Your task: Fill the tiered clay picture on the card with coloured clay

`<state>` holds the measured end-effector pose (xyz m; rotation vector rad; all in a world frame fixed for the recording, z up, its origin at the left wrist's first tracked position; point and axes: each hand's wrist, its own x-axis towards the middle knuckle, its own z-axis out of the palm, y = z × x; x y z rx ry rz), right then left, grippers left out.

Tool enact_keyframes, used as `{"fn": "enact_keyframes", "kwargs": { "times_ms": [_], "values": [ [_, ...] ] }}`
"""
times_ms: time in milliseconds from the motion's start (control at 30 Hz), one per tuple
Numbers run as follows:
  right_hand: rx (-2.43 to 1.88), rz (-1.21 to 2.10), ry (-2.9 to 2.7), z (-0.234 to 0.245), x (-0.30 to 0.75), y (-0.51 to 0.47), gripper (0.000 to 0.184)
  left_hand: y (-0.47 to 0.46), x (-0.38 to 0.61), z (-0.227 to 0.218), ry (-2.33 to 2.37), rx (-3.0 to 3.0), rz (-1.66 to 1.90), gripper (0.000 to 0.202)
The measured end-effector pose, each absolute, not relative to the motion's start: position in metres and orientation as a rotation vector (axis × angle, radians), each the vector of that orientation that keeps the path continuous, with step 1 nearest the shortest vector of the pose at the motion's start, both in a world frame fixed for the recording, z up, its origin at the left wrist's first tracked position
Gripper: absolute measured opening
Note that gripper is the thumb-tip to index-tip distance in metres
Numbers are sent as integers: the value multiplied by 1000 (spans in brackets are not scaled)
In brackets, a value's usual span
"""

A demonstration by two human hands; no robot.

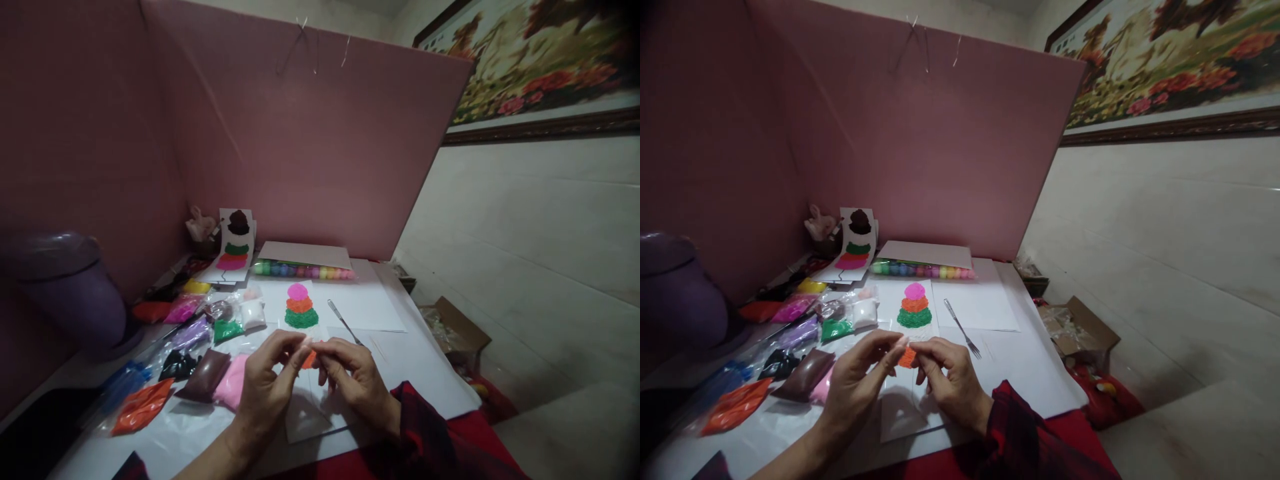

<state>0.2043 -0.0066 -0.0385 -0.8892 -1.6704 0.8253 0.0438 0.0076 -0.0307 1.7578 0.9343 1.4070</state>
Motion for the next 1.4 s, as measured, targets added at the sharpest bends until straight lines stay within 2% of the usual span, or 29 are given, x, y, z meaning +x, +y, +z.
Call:
{"fn": "enact_keyframes", "kwargs": {
  "times_ms": [100, 233, 367, 567, 700, 800, 867, 1067, 1200, 1400],
  "values": [
    [-847, 966, -1562, -40, 203, -7, 23, 8, 43, -31, 874, 1819, 1485, 13],
    [-824, 1117, -1472, -41, 203, -7, 22, 10, 42, -32, 848, 1933, 1374, 12],
    [-844, 1223, -1357, -42, 203, -7, 24, 10, 41, -33, 921, 1808, 1507, 16],
    [-777, 1336, -1301, -39, 204, -6, 23, 10, 41, -30, 849, 1894, 1502, 16],
    [-739, 1484, -1153, -37, 206, -3, 27, 9, 40, -28, 830, 1925, 1634, 25],
    [-669, 1603, -1083, -36, 207, 0, 33, 10, 40, -31, 780, 2090, 1486, 26],
    [-655, 1601, -1064, -36, 206, 0, 34, 11, 40, -32, 788, 2126, 1415, 25],
    [-779, 1481, -998, -32, 207, 0, 35, 10, 40, -30, 855, 2115, 1586, 30],
    [-783, 1510, -1003, -29, 209, -1, 36, 13, 40, -34, 957, 2295, 1459, 23],
    [-757, 1526, -935, -28, 212, 0, 35, 16, 39, -38, 920, 2201, 1575, 23]
  ]
}}
